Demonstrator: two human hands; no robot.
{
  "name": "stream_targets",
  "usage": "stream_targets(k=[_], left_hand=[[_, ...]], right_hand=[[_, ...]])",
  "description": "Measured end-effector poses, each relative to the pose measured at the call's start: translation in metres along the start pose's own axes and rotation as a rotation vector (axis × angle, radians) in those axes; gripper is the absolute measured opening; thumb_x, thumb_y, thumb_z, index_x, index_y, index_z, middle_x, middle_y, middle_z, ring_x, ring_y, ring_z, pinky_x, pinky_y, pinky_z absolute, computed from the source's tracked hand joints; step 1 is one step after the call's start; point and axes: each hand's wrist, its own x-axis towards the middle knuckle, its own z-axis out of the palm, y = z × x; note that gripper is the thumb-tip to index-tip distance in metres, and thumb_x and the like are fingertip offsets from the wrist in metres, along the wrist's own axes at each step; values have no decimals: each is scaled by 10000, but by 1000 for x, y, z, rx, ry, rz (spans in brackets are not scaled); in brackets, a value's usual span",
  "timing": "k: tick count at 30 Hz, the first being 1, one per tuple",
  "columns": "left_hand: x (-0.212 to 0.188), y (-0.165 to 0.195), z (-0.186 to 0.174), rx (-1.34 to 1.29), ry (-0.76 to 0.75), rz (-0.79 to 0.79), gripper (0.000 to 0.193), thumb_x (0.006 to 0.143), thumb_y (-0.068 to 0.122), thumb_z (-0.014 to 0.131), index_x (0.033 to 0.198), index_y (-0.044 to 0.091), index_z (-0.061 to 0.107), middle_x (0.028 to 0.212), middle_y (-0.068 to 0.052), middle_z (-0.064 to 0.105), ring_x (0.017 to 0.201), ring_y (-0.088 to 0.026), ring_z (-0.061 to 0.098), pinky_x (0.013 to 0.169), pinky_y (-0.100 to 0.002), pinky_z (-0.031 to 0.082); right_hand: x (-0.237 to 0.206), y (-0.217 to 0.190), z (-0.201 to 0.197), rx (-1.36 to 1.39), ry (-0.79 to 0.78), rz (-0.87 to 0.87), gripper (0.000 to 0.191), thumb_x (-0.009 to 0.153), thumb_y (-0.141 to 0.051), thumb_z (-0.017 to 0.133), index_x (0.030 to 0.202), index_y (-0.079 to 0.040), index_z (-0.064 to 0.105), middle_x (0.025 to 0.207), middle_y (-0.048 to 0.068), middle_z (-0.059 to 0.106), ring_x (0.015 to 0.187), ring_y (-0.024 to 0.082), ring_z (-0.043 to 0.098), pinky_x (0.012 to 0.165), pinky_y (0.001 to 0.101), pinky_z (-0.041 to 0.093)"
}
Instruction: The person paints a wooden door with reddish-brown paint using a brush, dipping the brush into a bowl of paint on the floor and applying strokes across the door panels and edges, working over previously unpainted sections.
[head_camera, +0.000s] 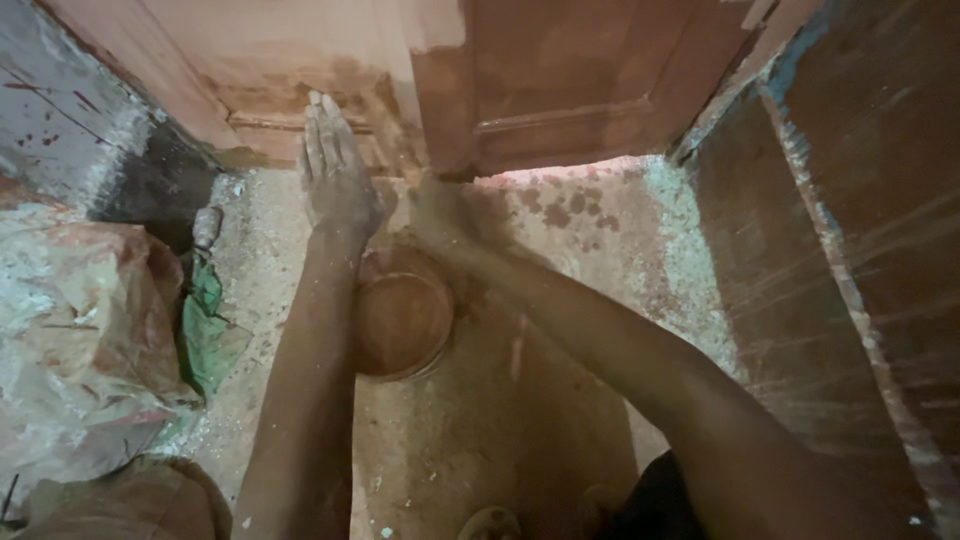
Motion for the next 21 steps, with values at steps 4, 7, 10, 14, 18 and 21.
stream_targets(k=[4,7,10,14,18,21], left_hand=[[7,10,-5,99,-55,32,1169,829,417,687,1601,-64,-49,1718,-225,-47,1600,-344,-59,1306,-449,5],[17,15,5,25,-81,44,1190,844,490,689,1596,-56,-54,1714,-213,-58,1593,-336,-68,1298,-445,-9],[24,18,23,110,84,134,1044,930,292,653,1630,-56,-38,1736,-205,-43,1602,-334,-53,1288,-452,8],[23,11,31,24,233,189,1003,994,264,656,1653,-68,-23,1749,-207,-13,1620,-336,-13,1305,-471,34],[18,7,13,-38,-53,57,1145,851,371,728,1585,-37,-50,1710,-176,-43,1599,-321,-31,1296,-471,17],[14,8,-2,73,30,93,1167,859,314,746,1630,-55,-50,1728,-234,-44,1607,-357,-31,1299,-462,20]], right_hand=[[14,33,-21,-142,105,-56,230,924,-257,582,1016,-61,659,922,204,694,830,404,691,661,535,522],[22,82,-57,-192,222,-171,190,934,-222,564,959,-67,669,912,178,685,809,391,681,649,520,529],[20,127,-95,108,319,-238,242,1023,-222,539,920,-40,659,908,174,671,845,394,664,725,528,533],[14,146,-121,428,362,698,240,927,-278,534,966,-49,590,853,106,656,702,272,707,479,436,622],[13,117,-112,463,357,651,214,942,-266,513,995,-62,543,814,96,627,650,266,683,463,428,600],[15,72,-83,361,217,392,206,938,-257,515,1016,-69,542,820,91,625,652,258,676,467,420,596]])
